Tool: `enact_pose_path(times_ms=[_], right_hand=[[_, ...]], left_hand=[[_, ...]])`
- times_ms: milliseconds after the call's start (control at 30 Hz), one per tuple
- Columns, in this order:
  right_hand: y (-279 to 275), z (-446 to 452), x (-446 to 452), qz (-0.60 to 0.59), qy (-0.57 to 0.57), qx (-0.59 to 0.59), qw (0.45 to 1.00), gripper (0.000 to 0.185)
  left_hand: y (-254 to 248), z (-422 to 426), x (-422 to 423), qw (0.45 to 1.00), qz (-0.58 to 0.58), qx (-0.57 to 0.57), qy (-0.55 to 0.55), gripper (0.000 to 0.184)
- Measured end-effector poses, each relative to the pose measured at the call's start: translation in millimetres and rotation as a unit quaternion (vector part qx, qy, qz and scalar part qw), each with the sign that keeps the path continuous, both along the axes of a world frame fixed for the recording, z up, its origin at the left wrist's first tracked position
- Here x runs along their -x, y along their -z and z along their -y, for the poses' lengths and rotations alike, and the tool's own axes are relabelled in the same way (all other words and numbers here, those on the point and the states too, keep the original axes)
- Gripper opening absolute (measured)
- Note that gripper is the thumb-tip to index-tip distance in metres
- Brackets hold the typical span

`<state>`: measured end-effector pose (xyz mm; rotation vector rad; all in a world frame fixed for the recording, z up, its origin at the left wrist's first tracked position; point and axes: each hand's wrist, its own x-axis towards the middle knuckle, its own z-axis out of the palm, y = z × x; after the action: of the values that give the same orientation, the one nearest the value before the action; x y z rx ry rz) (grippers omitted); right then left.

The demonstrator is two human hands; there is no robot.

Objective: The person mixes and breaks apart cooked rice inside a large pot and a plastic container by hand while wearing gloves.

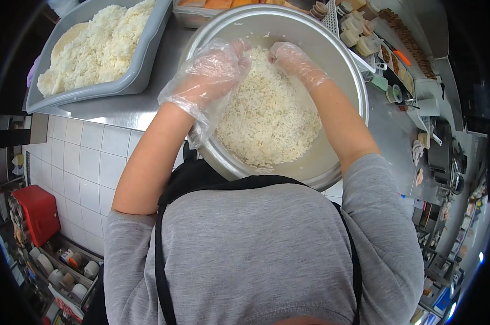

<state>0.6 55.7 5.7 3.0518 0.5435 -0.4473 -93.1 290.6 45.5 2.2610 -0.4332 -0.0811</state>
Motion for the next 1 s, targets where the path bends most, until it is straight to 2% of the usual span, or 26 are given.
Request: enact_pose_path(times_ms=[67,167,233,267,333,433,500,600,767,833,967,1000], right_hand=[[-3.9,-1.3,0.9,-0.007,0.01,0.018,1.0,0.021],[-7.2,7.5,-4.3,-0.019,0.008,-0.04,0.999,0.021],[-16.8,7.0,-16.9,-0.068,-0.04,0.107,0.991,0.019],[-18.8,10.5,-16.8,-0.07,-0.038,0.109,0.991,0.019],[-17.9,18.5,-13.1,0.025,0.05,-0.015,0.998,0.018],[-0.7,33.0,-1.2,0.02,0.026,-0.044,0.998,0.016],[2.3,33.8,-2.2,0.005,0.034,-0.04,0.999,0.016],[4.5,28.2,5.2,-0.001,0.053,-0.043,0.998,0.015],[12.1,33.2,-6.7,0.008,0.025,-0.055,0.998,0.017],[11.3,28.5,-7.1,-0.036,0.067,-0.011,0.997,0.02],[5.0,28.8,7.0,-0.031,0.032,-0.031,0.999,0.02],[0.7,28.2,10.5,-0.064,0.049,-0.031,0.996,0.021]], left_hand=[[-3.1,0.1,0.4,1.0,-0.004,-0.021,-0.005,0.045],[-2.6,0.2,2.1,1.0,0.0,-0.021,-0.007,0.045],[-4.4,-1.1,0.4,0.999,0.013,-0.037,0.001,0.045],[-4.2,-0.1,-0.1,0.998,0.021,-0.053,0.014,0.044],[-3.8,0.5,-1.2,0.999,0.007,-0.043,0.016,0.043],[-6.7,1.5,1.4,0.999,0.004,-0.046,0.016,0.042],[-4.7,0.8,2.2,0.998,0.011,-0.057,0.012,0.042],[1.5,2.1,3.2,1.0,0.01,-0.005,0.018,0.042],[3.7,1.9,3.4,0.999,0.039,-0.026,0.014,0.041],[0.6,2.2,2.2,0.999,0.029,-0.032,0.012,0.041],[0.1,0.6,2.8,0.999,0.018,-0.034,0.015,0.04],[0.4,1.0,4.0,0.999,0.016,-0.035,0.014,0.04]])
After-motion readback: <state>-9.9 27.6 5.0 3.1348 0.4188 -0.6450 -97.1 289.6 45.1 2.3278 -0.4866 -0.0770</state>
